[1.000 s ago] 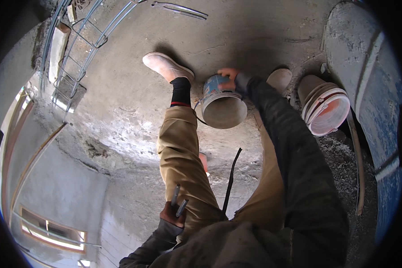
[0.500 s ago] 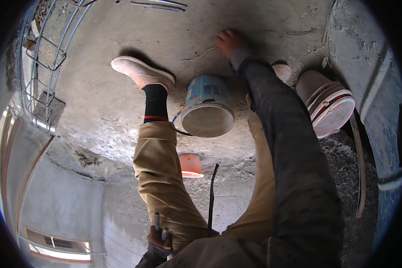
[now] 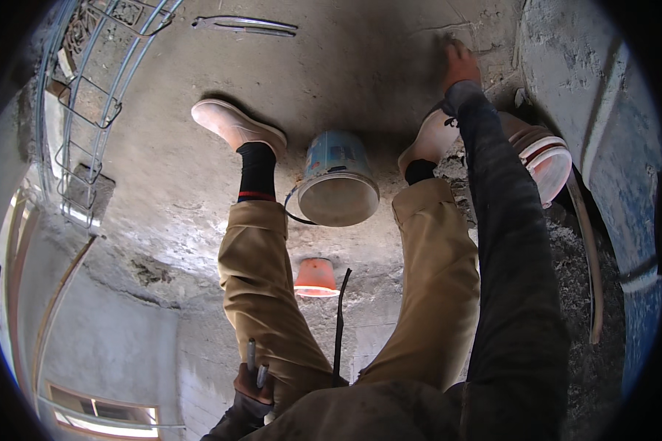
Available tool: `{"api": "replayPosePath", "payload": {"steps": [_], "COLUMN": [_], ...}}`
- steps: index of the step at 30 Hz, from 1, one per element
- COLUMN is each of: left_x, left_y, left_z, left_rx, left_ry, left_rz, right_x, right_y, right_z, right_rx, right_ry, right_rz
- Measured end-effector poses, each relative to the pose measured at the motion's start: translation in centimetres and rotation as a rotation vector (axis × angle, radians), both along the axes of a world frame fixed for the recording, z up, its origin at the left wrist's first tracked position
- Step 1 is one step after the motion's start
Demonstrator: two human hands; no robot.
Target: The person uses pliers to twist small pieces of wire around rebar rods to assemble a metal cage on the floor of a construction site.
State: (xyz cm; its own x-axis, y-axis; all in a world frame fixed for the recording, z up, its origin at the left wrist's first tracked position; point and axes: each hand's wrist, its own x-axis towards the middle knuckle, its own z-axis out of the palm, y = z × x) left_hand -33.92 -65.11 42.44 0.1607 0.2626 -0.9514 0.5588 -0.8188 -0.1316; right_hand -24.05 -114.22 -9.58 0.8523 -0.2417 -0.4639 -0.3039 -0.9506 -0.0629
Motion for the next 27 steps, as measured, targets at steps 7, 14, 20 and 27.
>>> {"api": "replayPosePath", "payload": {"steps": [7,14,20,27], "left_x": [1.0,1.2,1.9,2.5], "left_y": [-0.5,-0.3,-0.6,0.0], "left_z": [-0.1,-0.1,-0.4,0.0], "left_rx": [0.038,0.026,-0.008,-0.037], "left_ry": [0.041,0.07,0.028,0.077], "left_rz": [-0.021,-0.01,-0.003,0.019], "right_x": [-0.5,1.0,1.1,-8.4], "right_y": [10.4,6.9,3.4,18.1], "right_z": [-0.9,-2.8,1.0,10.9], "right_rx": [0.092,0.15,0.208,0.82], "right_ry": [0.246,0.392,0.368,0.804], "right_rz": [0.209,0.099,0.323,0.324]}}
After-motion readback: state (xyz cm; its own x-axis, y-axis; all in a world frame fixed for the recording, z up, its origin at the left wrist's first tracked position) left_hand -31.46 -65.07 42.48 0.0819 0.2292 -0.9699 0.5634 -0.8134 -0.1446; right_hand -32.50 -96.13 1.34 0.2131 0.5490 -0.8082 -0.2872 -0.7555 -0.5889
